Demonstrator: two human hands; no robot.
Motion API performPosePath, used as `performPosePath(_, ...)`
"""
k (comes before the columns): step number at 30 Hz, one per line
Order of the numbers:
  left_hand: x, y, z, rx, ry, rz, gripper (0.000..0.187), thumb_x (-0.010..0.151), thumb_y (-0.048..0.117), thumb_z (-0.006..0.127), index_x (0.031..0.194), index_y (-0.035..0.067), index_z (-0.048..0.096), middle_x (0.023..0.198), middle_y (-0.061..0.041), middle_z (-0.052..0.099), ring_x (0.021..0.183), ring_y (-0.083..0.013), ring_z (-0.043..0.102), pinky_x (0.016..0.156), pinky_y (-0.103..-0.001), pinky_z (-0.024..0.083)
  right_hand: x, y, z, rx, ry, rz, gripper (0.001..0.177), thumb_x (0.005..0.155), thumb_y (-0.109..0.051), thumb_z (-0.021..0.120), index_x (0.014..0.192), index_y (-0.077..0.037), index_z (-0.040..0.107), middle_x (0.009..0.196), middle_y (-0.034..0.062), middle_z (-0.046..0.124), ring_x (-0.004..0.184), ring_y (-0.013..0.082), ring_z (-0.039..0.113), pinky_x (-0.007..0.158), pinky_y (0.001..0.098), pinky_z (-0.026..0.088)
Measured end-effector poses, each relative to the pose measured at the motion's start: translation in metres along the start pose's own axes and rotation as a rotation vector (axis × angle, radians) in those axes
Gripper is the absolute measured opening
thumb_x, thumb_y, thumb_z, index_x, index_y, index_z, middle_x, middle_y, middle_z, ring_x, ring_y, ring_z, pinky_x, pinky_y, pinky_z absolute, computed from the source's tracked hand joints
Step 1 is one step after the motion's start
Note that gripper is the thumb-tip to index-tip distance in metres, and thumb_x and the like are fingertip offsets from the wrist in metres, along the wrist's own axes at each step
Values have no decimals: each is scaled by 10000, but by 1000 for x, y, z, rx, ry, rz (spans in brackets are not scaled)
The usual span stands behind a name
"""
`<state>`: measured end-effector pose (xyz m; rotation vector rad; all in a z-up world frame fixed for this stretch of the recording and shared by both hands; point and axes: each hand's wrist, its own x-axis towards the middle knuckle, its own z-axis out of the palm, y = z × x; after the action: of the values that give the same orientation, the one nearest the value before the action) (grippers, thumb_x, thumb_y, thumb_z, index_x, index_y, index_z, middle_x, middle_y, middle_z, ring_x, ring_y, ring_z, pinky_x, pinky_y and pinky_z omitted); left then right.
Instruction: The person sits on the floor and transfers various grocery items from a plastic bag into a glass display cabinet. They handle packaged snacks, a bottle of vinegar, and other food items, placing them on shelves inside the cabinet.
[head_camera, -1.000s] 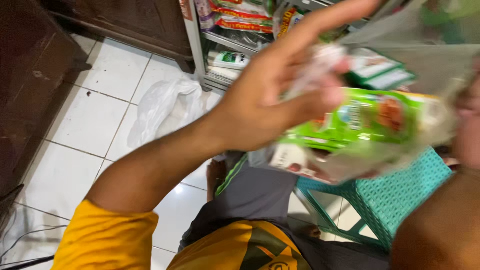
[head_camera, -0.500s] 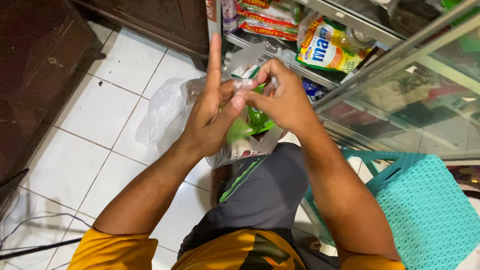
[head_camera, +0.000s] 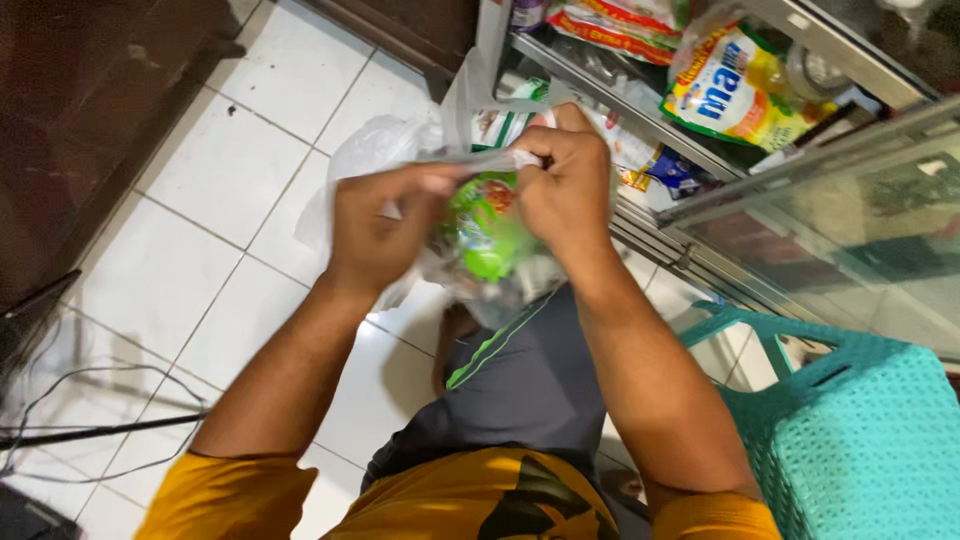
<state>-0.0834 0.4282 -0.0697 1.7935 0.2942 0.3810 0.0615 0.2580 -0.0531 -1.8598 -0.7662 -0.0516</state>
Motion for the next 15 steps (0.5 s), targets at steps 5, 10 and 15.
performPosePath(5,-26,-150,-18,927,320,-100,867,699,397,912,1365,34,493,1394,-289,568,1338,-400,508,1063,-513,449,10,-8,-4,29,-49,-105,238,762,114,559,874,10,741,900,108,566,853,215,582,726,309,437)
performPosePath(10,-57,-310,-49,1253,219,-435,791,770,445,814,1310,-52,519,1334,-356,576,1256,-459,527,1027,-534,443,16,-4,8,-25,-88,-204,230,703,105,590,844,1,738,916,114,538,904,239,559,759,326,432)
performPosePath(15,-50,-378,-146,722,568,-683,535,1010,379,614,1158,-135,633,1184,-357,650,1119,-463,610,1011,-494,467,15,7,41,55,-101,-207,180,673,56,645,809,-27,728,917,82,558,921,234,568,791,331,427)
